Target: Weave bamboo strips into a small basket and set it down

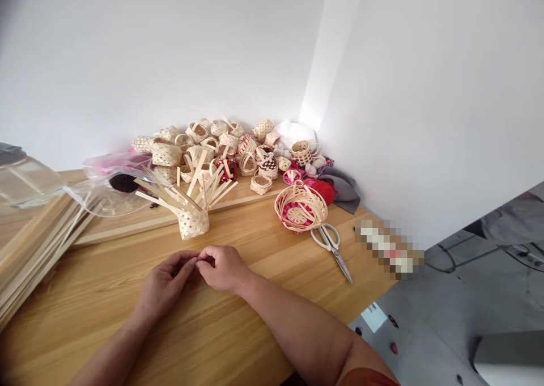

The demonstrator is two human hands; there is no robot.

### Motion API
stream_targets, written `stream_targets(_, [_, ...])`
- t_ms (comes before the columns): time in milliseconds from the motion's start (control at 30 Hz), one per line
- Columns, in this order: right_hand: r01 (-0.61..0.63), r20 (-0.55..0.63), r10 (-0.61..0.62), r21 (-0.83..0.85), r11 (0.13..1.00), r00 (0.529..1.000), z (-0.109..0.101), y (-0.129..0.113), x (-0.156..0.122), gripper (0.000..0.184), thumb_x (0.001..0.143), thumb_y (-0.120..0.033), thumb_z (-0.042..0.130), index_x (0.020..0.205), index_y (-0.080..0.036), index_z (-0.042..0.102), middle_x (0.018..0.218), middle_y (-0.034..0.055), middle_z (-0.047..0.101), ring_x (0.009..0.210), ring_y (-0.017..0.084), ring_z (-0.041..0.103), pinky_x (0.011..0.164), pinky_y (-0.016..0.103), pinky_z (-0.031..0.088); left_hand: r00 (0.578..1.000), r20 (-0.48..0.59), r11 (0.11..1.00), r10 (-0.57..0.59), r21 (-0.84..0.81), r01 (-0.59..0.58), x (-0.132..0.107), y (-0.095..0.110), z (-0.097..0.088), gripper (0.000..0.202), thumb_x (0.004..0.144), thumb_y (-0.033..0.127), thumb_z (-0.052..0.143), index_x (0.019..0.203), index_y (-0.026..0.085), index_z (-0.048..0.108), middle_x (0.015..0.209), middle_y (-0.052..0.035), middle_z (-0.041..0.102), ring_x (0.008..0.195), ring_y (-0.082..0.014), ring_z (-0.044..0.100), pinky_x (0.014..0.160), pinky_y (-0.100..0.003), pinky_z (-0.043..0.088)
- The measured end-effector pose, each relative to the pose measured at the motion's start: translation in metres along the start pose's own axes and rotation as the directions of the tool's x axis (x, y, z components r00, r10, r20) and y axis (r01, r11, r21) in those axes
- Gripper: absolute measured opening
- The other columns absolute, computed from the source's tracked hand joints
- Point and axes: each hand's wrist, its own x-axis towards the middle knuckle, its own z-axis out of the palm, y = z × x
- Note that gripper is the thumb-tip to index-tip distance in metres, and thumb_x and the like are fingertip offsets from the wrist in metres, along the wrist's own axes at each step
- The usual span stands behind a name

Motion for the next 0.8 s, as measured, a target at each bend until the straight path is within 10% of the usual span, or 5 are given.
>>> stream_targets(800, [-0.014,0.023,0.015,-0.051,0.999,1.000,-0.0011,-0.0009,-0.0011,0.008,0.087,-0.025,0.063,0.087,-0.023,0.072,0.074,-0.0029,0.071,0.067,0.013,0.061,0.065,0.022,0.046,1.000,0.026,0.999,-0.001,0.033,0.000,0.0011,-0.0006,0.0000,0.040,0.087,0.056,0.060,0.103,0.021,0.074,0.099,-0.0057,0.078,0.088,-0.0236,0.072,0.085,-0.035,0.056])
